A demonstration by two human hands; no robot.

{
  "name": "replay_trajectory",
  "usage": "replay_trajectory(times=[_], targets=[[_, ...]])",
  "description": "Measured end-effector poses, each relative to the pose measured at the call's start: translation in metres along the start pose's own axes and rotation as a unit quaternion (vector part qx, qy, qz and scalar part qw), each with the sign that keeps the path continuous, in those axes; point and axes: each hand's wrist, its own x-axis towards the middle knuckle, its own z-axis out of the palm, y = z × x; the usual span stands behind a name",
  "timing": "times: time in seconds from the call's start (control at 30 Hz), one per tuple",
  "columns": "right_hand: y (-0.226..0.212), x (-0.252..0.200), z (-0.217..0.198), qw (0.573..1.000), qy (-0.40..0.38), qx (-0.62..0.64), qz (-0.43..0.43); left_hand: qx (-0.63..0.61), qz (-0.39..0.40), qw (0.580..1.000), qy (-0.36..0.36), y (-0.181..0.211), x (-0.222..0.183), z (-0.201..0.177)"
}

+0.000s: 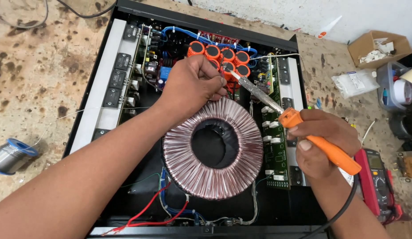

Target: Soldering wires to components inside an electronic device chassis near a large transformer.

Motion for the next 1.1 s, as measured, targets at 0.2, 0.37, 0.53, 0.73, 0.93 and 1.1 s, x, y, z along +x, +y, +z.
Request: replay_trajectory(times=[0.2, 0.37, 0.53, 0.73, 0.93, 1.1], targets=[[-0.0016, 0.0031, 0.0016, 0.999, -0.022, -0.033, -0.008, -0.013, -0.008, 1.000, 0.006, 0.0007, 0.0005, 0.0013], [0.0001, 0.0020, 0.0009, 0.999, -0.035, -0.017, 0.008, -0.029, -0.018, 0.999, 0.008, 0.0038, -0.0007, 0.0013], [-0.0008, 0.0048, 0.0051, 0.999, -0.033, 0.005, 0.024, -0.028, -0.026, 0.999, 0.002, 0.0052, -0.0013, 0.0006], [0.0023, 0.0051, 0.0057, 0.998, -0.049, 0.011, 0.022, -0.063, -0.029, 0.998, 0.002, 0.0024, 0.0021, 0.0003], [0.0021, 0.0051, 0.0066, 0.998, -0.056, 0.011, 0.007, -0.096, -0.049, 0.994, -0.007, 0.0001, 0.0063, -0.0007], [-0.0007, 0.0069, 0.0073, 0.998, -0.059, 0.004, 0.019, -0.133, -0.075, 0.988, -0.011, 0.0015, 0.0071, -0.0024]])
